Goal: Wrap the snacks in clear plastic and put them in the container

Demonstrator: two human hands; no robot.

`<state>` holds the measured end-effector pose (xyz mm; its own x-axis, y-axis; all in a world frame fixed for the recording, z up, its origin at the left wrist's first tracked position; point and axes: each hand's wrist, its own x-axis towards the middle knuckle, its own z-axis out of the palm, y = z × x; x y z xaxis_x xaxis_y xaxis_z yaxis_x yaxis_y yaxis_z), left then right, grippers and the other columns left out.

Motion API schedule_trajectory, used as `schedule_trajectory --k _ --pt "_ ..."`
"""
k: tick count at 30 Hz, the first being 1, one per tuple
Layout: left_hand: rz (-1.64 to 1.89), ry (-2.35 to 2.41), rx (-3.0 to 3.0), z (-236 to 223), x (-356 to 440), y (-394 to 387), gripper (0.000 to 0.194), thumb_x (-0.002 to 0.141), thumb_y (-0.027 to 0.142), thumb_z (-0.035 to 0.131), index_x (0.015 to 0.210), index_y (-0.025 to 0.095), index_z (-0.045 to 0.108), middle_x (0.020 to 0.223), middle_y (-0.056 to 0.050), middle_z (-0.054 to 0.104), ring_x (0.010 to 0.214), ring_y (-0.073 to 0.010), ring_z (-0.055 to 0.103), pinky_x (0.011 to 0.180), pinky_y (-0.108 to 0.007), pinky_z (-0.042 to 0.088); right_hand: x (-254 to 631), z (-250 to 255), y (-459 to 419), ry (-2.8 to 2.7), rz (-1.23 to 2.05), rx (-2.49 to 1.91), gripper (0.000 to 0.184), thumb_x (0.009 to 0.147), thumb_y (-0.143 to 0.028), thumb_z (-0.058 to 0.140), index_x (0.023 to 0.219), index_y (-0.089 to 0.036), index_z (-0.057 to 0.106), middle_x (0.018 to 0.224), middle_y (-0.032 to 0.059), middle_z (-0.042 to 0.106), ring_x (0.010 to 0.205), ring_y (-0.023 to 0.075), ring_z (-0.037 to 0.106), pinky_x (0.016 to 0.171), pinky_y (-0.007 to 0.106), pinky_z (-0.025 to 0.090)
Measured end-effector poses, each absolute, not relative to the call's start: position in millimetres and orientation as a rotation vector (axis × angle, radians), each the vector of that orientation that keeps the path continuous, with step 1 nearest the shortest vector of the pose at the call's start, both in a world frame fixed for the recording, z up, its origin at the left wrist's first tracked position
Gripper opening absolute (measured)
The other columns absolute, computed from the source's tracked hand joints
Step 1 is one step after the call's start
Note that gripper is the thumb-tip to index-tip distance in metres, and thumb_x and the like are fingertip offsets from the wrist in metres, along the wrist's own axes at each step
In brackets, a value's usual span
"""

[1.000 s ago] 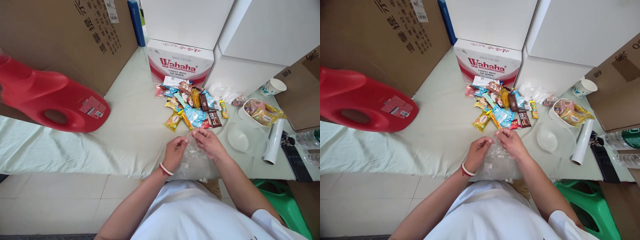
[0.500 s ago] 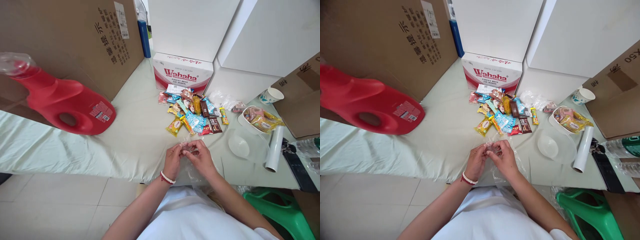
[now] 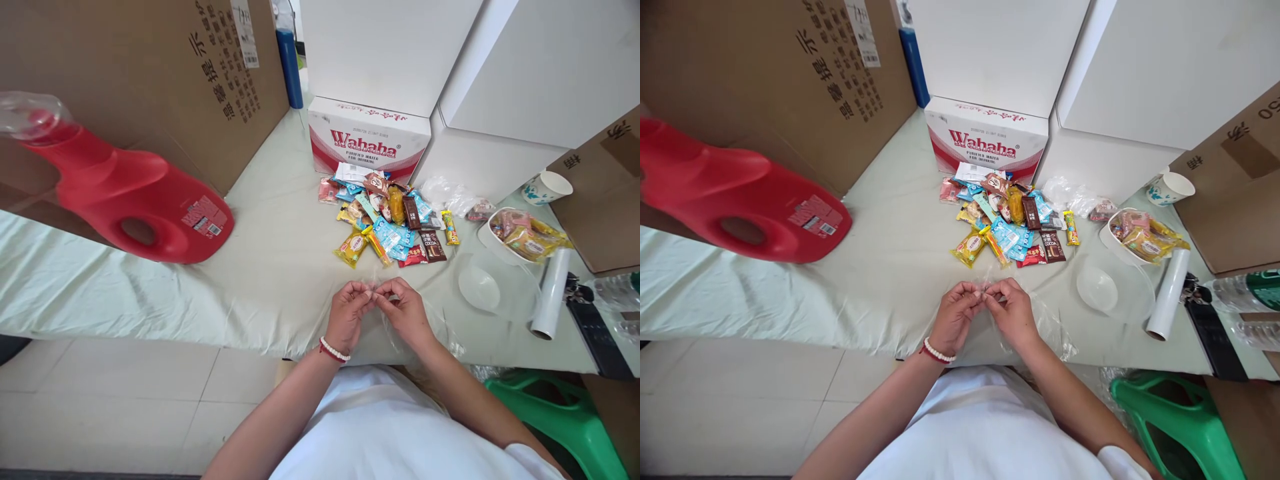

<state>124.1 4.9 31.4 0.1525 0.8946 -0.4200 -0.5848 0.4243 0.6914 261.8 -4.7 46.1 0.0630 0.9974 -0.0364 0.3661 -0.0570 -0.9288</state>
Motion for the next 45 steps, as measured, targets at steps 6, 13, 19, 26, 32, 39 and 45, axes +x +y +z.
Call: schedule_trajectory --k 6,13,19,26,32,39,45 --pt "1.084 0.895 0.362 29.0 124.6 8.2 0.03 0.058 0.033 0.091 0.071 0.017 0.069 0.08 -0.005 0.075 0.092 -0.0208 0.071 0.09 -0.04 0.057 263.8 44.8 -2.0 -1.323 1.104 -1.534 0.02 0.083 -0.042 0.072 0.08 -0.022 0.072 0.09 0.0049 0.066 0.084 0.0193 0.064 0.069 0.029 0.051" --pt "1.071 0.867 0.311 26.4 122.4 11.2 0.028 0.056 0.03 0.092 0.071 0.015 0.074 0.084 -0.006 0.077 0.091 -0.0216 0.072 0.091 -0.041 0.059 267.5 46.1 -0.7 -1.222 1.25 -1.473 0.029 0.085 -0.049 0.071 0.084 -0.02 0.071 0.09 0.0047 0.068 0.084 0.0188 0.063 0.074 0.03 0.05" --pt "1.066 0.884 0.316 24.2 119.8 11.3 0.032 0.056 0.035 0.094 0.073 0.015 0.075 0.087 -0.007 0.077 0.088 -0.0209 0.072 0.085 -0.038 0.06 268.5 37.8 0.6 -1.212 1.279 -1.469 0.03 0.084 -0.051 0.072 0.084 -0.021 0.071 0.086 0.0029 0.069 0.077 0.0171 0.06 0.071 0.029 0.047" --pt "1.1 0.975 0.479 8.5 120.9 10.7 0.029 0.063 0.037 0.091 0.077 0.016 0.077 0.092 -0.007 0.078 0.092 -0.021 0.07 0.094 -0.041 0.055 266.4 33.4 0.8 -1.209 1.298 -1.49 0.029 0.084 -0.05 0.073 0.083 -0.021 0.071 0.074 0.0002 0.063 0.07 0.0162 0.056 0.068 0.029 0.043" --pt "1.092 1.015 0.508 5.2 120.2 10.7 0.027 0.064 0.037 0.089 0.075 0.016 0.076 0.085 -0.006 0.077 0.083 -0.0186 0.068 0.087 -0.037 0.054 261.5 36.4 1.9 -1.009 1.401 -1.448 0.031 0.075 -0.049 0.081 0.08 -0.02 0.072 0.077 -0.0002 0.065 0.067 0.0138 0.054 0.066 0.028 0.044" --pt "1.088 0.999 0.45 8.9 116.9 9.3 0.031 0.061 0.04 0.091 0.076 0.016 0.076 0.094 -0.008 0.079 0.089 -0.0194 0.069 0.087 -0.035 0.053 262.3 33.0 1.6 -0.931 1.39 -1.419 0.028 0.075 -0.047 0.082 0.079 -0.021 0.071 0.073 -0.0023 0.06 0.064 0.0123 0.05 0.063 0.026 0.042" --pt "1.136 1.001 0.609 6.1 117.2 8.2 0.025 0.066 0.037 0.089 0.076 0.018 0.077 0.091 -0.007 0.079 0.097 -0.0224 0.07 0.099 -0.039 0.05 260.9 36.3 3.0 -1.312 1.087 -1.5 0.02 0.086 -0.043 0.073 0.092 -0.024 0.076 0.091 0.0019 0.067 0.071 0.0144 0.052 0.069 0.029 0.044"
